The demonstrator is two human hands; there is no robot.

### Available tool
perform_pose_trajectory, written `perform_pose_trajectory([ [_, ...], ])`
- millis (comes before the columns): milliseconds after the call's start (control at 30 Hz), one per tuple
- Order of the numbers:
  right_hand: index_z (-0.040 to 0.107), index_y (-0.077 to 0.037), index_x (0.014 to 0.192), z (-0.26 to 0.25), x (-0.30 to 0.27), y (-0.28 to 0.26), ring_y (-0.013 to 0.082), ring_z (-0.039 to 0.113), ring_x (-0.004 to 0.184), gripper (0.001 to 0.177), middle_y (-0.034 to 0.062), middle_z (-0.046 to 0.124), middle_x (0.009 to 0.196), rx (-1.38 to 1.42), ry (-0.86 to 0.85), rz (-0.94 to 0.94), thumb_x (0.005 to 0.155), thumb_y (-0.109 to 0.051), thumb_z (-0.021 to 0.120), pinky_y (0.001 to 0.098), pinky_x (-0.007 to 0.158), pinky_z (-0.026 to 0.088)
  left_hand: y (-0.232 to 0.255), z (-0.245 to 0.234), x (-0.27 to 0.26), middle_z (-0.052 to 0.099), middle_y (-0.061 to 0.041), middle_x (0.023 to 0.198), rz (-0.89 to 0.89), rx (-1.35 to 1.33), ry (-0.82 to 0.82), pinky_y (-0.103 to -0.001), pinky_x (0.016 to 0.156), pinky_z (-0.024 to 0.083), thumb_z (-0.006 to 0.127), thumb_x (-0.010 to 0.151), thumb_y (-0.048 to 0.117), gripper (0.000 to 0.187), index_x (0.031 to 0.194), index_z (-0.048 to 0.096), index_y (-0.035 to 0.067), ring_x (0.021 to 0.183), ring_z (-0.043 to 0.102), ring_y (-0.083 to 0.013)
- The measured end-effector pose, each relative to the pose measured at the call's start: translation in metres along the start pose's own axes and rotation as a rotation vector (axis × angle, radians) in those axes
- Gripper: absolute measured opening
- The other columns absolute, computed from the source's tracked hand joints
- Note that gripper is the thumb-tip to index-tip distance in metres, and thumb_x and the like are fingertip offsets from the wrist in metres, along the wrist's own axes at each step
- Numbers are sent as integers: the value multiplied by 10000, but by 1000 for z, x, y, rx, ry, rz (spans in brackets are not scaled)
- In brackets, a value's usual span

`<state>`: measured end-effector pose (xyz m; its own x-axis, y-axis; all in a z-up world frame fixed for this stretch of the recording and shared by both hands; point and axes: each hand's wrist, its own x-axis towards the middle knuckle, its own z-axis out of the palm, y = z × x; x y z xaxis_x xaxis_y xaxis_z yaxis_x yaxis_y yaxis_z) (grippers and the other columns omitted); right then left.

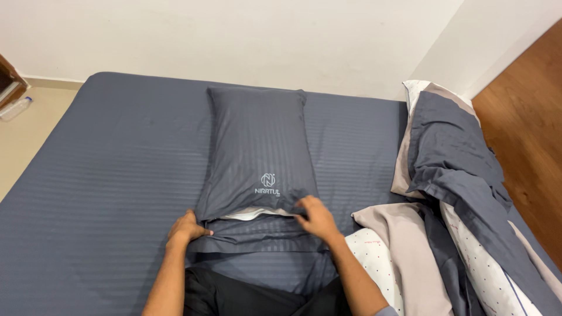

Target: The person inserts a pillow into a dark gray pillowcase, smoothing and adjusting the fabric to fit snugly. They then remove the pillowcase and place a light-colored pillowcase over a different pillow, tucking the edges in.

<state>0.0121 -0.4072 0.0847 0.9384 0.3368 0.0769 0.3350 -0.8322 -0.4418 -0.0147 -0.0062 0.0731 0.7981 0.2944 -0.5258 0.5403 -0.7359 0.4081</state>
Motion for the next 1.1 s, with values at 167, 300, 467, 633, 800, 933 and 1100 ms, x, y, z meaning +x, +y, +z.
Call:
perform_pose_trajectory([
  [167,454,-14,1478,44,7,-46,372,493,1354,738,196,505,1472,141,-141,-499,913,-384,751,439,1119,419,13,-9,-23,636,-235,1379,-3,-44,34,-453,1106,487,897,768,282,884,1485,452,18,1339,595,-369],
  [300,421,-11,1491,64,17,-46,383,458,1353,802,181,482,1492,-82,-193,-366,911,-476,721,493,1093,359,-2,1,-8,628,-241,1395,121,-523,-13,-424,1124,472,896,692,128,954,1507,416,5,1317,613,-351],
  [467,575,-132,1431,60,27,-45,271,571,1389,650,51,610,1486,-143,-455,-207,976,-593,521,402,1176,473,-7,-5,-10,507,-306,1468,96,-668,49,-461,1146,419,896,719,139,1038,1562,305,12,1370,522,-381],
  [633,429,-27,1529,68,20,-62,351,364,1507,796,187,426,1597,24,-145,-461,980,-560,650,532,1205,304,-1,-13,-20,521,-357,1432,48,-721,73,-468,1104,470,833,779,194,997,1610,291,106,1341,567,-401],
  [800,279,-5,1529,43,16,-82,354,256,1487,1138,205,318,1584,-101,-426,-328,743,-636,808,563,1158,222,1,-16,-20,571,-286,1295,162,-1032,47,-404,1001,466,750,868,116,744,1544,445,174,1230,531,-284],
  [933,370,-6,1466,46,11,-101,351,393,1405,1056,176,443,1480,-197,-300,-224,668,-490,864,505,1108,371,0,-15,-15,711,-106,994,165,-1302,-11,-322,767,536,690,931,111,291,1219,702,72,876,659,-169],
  [1100,621,-68,1233,69,19,-61,336,683,1062,503,114,694,1177,-309,-105,-141,747,-118,739,453,845,571,-8,-8,2,690,4,811,161,-1446,-31,-254,607,478,652,938,78,162,1055,759,49,676,604,-87],
])
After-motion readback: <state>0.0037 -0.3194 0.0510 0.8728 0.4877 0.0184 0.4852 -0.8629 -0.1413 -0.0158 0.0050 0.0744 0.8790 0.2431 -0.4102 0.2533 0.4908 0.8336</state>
